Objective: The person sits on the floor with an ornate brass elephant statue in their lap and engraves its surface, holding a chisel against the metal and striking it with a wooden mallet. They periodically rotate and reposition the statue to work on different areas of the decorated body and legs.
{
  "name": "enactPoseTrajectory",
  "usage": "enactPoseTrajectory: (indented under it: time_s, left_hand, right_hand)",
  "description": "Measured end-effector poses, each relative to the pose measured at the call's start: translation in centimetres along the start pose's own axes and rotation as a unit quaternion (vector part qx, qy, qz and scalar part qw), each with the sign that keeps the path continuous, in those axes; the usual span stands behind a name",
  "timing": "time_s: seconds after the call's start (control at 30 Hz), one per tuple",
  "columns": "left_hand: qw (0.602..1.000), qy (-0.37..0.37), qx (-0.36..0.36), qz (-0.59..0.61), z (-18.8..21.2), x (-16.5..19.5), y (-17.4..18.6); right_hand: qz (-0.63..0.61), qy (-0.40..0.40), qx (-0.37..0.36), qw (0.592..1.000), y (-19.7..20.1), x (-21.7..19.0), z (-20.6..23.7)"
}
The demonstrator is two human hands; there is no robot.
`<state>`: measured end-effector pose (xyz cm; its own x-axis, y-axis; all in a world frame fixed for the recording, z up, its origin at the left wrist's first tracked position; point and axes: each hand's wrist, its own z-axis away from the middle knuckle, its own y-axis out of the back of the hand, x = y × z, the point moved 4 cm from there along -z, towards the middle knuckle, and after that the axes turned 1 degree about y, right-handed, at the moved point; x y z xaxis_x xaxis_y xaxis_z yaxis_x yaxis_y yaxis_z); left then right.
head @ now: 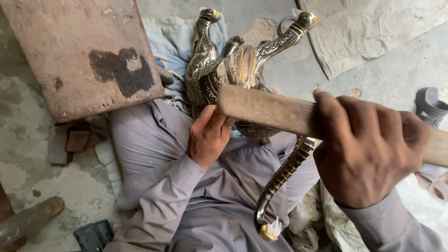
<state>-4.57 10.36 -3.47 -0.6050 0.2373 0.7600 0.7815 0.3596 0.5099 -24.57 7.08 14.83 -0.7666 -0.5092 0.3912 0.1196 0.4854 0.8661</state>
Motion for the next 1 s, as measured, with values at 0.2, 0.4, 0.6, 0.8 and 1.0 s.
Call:
enactPoseTrajectory:
  time_s: [0.2, 0.4, 0.6, 0.8, 1.0]
  left_hand:
    - [0.999, 0.016, 0.011, 0.027, 0.0, 0.2, 0.2]
    - [0.999, 0.01, 0.01, 0.038, 0.0, -0.2, 0.6]
    - [0.999, 0.01, 0.018, 0.044, -0.1, -0.2, 0.5]
    - [0.999, 0.012, 0.014, 0.046, 0.2, -0.3, 0.7]
    - [0.999, 0.022, 0.008, 0.032, 0.1, -0.7, 0.8]
  right_hand:
    - [0.039, 0.033, -0.011, 0.999, 0.5, -0.4, -0.5]
    - [-0.021, -0.022, -0.025, 0.999, 0.4, -0.4, -1.0]
    - [-0.155, -0.063, -0.027, 0.986, 0.5, -0.1, -1.7]
    - [-0.029, -0.01, -0.025, 0.999, 1.0, -0.9, -2.0]
    - [0.045, 0.04, 0.019, 0.998, 1.1, -0.9, -2.1]
